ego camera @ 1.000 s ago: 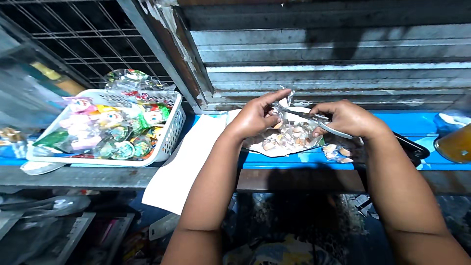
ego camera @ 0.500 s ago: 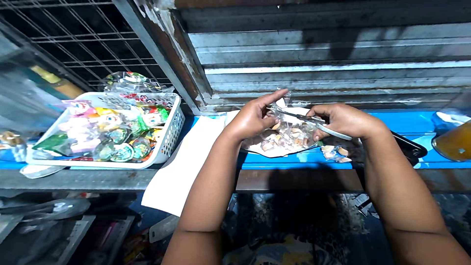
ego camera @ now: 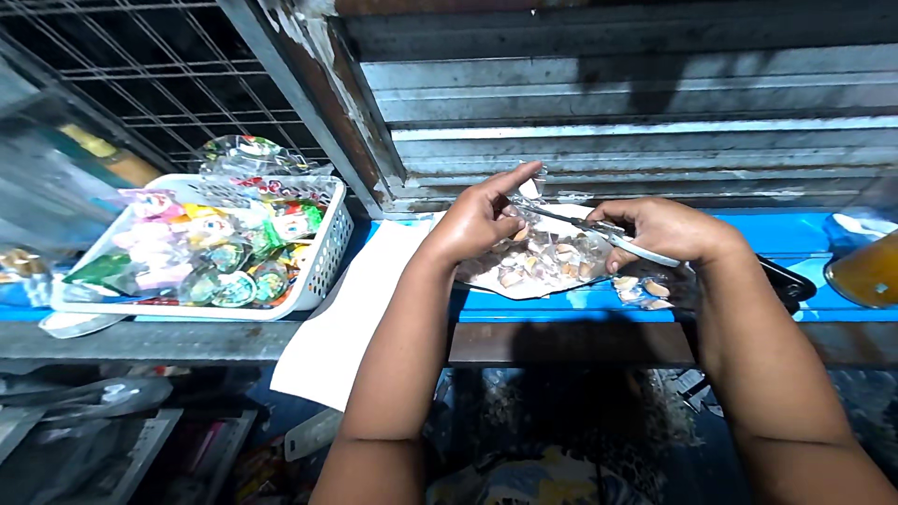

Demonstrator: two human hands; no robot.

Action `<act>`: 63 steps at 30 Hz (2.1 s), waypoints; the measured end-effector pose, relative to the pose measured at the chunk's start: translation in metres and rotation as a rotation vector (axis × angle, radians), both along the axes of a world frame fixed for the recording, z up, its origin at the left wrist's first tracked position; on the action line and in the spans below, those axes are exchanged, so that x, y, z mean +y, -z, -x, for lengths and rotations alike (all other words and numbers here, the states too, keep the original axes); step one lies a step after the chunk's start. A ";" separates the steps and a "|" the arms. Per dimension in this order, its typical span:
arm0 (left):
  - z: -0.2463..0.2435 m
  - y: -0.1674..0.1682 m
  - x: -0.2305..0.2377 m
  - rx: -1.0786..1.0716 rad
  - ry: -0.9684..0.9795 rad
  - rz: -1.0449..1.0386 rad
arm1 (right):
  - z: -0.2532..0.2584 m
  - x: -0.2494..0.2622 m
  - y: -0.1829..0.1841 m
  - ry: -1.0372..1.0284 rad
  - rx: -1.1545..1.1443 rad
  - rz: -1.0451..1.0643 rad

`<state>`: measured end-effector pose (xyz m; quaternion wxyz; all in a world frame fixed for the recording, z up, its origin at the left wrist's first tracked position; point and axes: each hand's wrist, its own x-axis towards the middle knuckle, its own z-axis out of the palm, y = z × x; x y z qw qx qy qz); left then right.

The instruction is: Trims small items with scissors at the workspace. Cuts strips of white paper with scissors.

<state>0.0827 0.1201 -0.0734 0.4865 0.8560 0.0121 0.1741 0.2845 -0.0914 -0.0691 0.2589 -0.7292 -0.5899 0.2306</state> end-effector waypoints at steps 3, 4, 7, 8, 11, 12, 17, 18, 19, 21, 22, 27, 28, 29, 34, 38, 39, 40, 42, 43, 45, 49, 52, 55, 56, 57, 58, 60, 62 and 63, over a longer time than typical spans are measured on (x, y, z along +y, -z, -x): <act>-0.001 0.002 0.000 -0.004 0.008 -0.005 | -0.002 0.000 0.001 -0.014 -0.019 -0.025; -0.001 0.003 0.000 -0.004 0.005 -0.008 | -0.003 0.000 0.002 -0.023 -0.031 -0.035; -0.002 0.002 0.000 -0.005 0.000 -0.025 | -0.002 0.001 0.002 -0.035 -0.068 -0.081; -0.001 0.002 0.000 -0.007 0.000 -0.033 | -0.002 0.002 0.003 -0.035 -0.071 -0.087; -0.001 0.002 0.001 -0.011 0.007 -0.038 | -0.003 0.001 0.004 -0.031 -0.066 -0.093; -0.001 0.003 0.001 -0.013 0.006 -0.033 | -0.004 0.001 0.004 -0.030 -0.066 -0.090; -0.002 0.003 0.001 -0.013 0.012 -0.033 | -0.003 0.002 0.004 -0.022 -0.093 -0.100; -0.002 0.003 0.001 -0.011 0.011 -0.036 | -0.003 0.002 0.004 -0.021 -0.101 -0.104; -0.002 0.002 0.001 -0.005 0.009 -0.036 | -0.003 0.002 0.004 -0.021 -0.111 -0.109; -0.001 0.002 0.000 0.004 0.009 -0.035 | -0.003 0.002 0.004 -0.021 -0.125 -0.120; -0.001 0.002 0.000 0.006 0.009 -0.034 | -0.003 0.002 0.004 -0.020 -0.132 -0.124; -0.001 0.001 -0.002 0.008 0.006 -0.044 | -0.001 0.002 0.005 -0.013 -0.139 -0.131; -0.001 0.001 -0.001 0.012 0.008 -0.047 | -0.001 0.003 0.006 -0.017 -0.137 -0.134; -0.001 0.001 -0.001 0.014 0.010 -0.046 | -0.002 0.003 0.006 -0.021 -0.135 -0.137; -0.001 0.001 -0.002 0.019 0.004 -0.062 | -0.001 0.003 0.005 -0.023 -0.113 -0.092; -0.001 0.000 -0.003 0.044 -0.017 -0.073 | -0.001 0.004 0.005 -0.009 -0.090 -0.064; -0.001 0.000 -0.003 0.051 -0.021 -0.067 | -0.001 0.004 0.005 -0.009 -0.089 -0.066; -0.001 0.000 -0.004 0.053 -0.025 -0.066 | -0.001 0.003 0.006 -0.006 -0.091 -0.070; -0.002 0.001 -0.003 0.048 -0.027 -0.066 | -0.001 0.004 0.007 -0.002 -0.089 -0.070; -0.002 0.001 -0.003 0.049 -0.023 -0.067 | -0.001 0.005 0.008 -0.002 -0.089 -0.070; -0.002 0.001 -0.003 0.051 -0.023 -0.067 | -0.002 0.006 0.009 -0.007 -0.089 -0.069; -0.002 0.001 -0.002 0.050 -0.037 -0.058 | -0.002 0.005 0.006 -0.010 -0.065 -0.047; -0.001 0.000 -0.002 0.035 -0.038 -0.052 | -0.003 0.003 0.005 -0.005 -0.078 -0.038; -0.002 0.000 -0.002 0.046 -0.029 -0.050 | -0.002 0.003 0.004 0.007 -0.075 -0.035; -0.002 0.000 -0.002 0.047 -0.025 -0.050 | -0.001 0.003 0.003 0.011 -0.071 -0.029; -0.002 0.001 -0.002 0.046 -0.026 -0.051 | -0.001 0.004 0.003 0.014 -0.072 -0.022; -0.002 0.000 -0.002 0.044 -0.028 -0.054 | -0.001 0.004 0.003 0.016 -0.073 -0.017; -0.002 0.001 -0.002 0.037 -0.029 -0.056 | -0.001 0.005 0.005 0.015 -0.081 -0.026; -0.002 0.001 -0.003 0.038 -0.017 -0.057 | -0.001 0.005 0.007 0.006 -0.093 -0.051; -0.003 0.001 -0.004 0.043 -0.011 -0.059 | -0.001 0.006 0.009 0.001 -0.102 -0.063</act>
